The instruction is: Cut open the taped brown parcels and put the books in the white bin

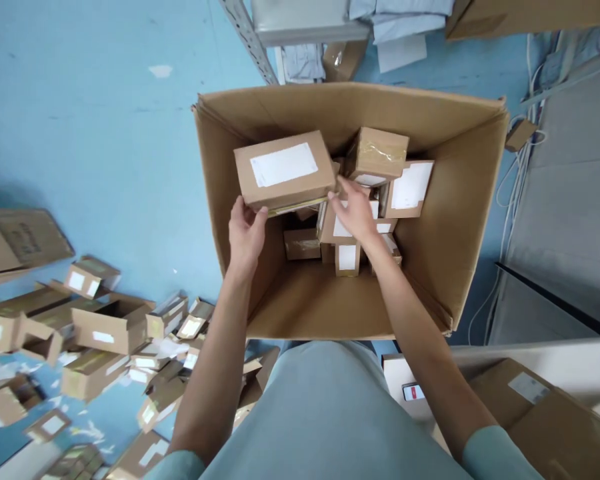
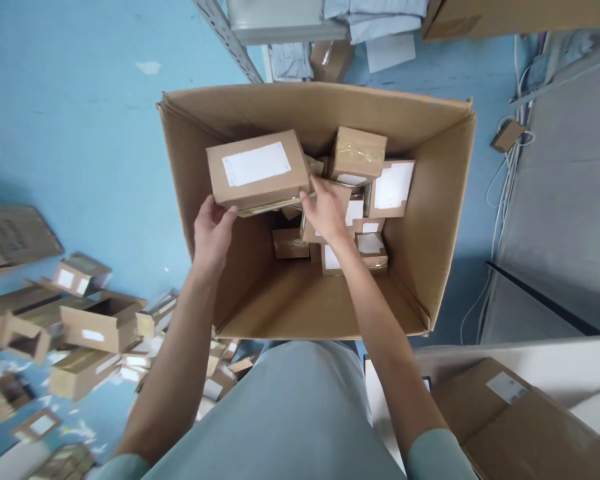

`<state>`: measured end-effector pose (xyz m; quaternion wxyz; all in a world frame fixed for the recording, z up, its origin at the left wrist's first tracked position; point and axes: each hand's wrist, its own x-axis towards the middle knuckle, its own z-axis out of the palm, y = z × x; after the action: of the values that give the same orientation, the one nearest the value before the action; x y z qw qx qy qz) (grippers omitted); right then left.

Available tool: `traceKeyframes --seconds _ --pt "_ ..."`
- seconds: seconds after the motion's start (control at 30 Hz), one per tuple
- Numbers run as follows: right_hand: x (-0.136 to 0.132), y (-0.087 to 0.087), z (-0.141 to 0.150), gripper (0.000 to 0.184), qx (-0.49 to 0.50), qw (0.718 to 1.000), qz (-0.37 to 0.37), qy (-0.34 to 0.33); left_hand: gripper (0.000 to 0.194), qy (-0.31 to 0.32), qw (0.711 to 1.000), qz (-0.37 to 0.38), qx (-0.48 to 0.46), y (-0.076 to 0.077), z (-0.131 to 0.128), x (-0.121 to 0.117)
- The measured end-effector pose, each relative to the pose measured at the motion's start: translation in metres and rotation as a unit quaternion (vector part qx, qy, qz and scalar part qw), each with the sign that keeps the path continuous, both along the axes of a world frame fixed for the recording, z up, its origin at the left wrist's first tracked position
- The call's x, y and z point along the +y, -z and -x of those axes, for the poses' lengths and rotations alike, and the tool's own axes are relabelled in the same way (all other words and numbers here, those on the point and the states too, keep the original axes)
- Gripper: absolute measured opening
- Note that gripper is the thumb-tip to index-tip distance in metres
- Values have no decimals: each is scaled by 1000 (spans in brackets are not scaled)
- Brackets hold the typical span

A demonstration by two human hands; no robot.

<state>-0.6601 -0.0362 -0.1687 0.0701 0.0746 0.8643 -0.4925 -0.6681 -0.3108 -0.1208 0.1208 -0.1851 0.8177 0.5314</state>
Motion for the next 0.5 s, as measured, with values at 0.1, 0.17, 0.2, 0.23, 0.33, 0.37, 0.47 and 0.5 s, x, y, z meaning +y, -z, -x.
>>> traceKeyframes --seconds 0.1,0.17,0.2,0.23,0.33,0.37,0.47,0.5 --pt "-15 29 -19 49 -101 992 20 -67 60 32 992 120 -23 36 10 -5" --pt "-9 38 -36 47 -120 991 24 -54 58 58 985 161 -15 46 3 2" --pt "-1 42 -44 48 -124 992 20 -30 57 71 983 171 -3 47 -3 8" --pt "11 45 -51 50 -129 992 12 1 55 86 981 174 13 47 -10 16" --pt "59 58 -58 64 -147 982 -27 112 50 141 980 133 51 46 -25 43" --pt "77 63 -57 69 -147 977 -35 149 50 163 980 103 57 49 -25 54" --pt "127 82 -40 81 -123 963 -32 239 58 218 974 -1 56 72 -3 93" --pt "140 89 -32 84 -112 959 -20 259 61 230 971 -30 54 85 10 109"
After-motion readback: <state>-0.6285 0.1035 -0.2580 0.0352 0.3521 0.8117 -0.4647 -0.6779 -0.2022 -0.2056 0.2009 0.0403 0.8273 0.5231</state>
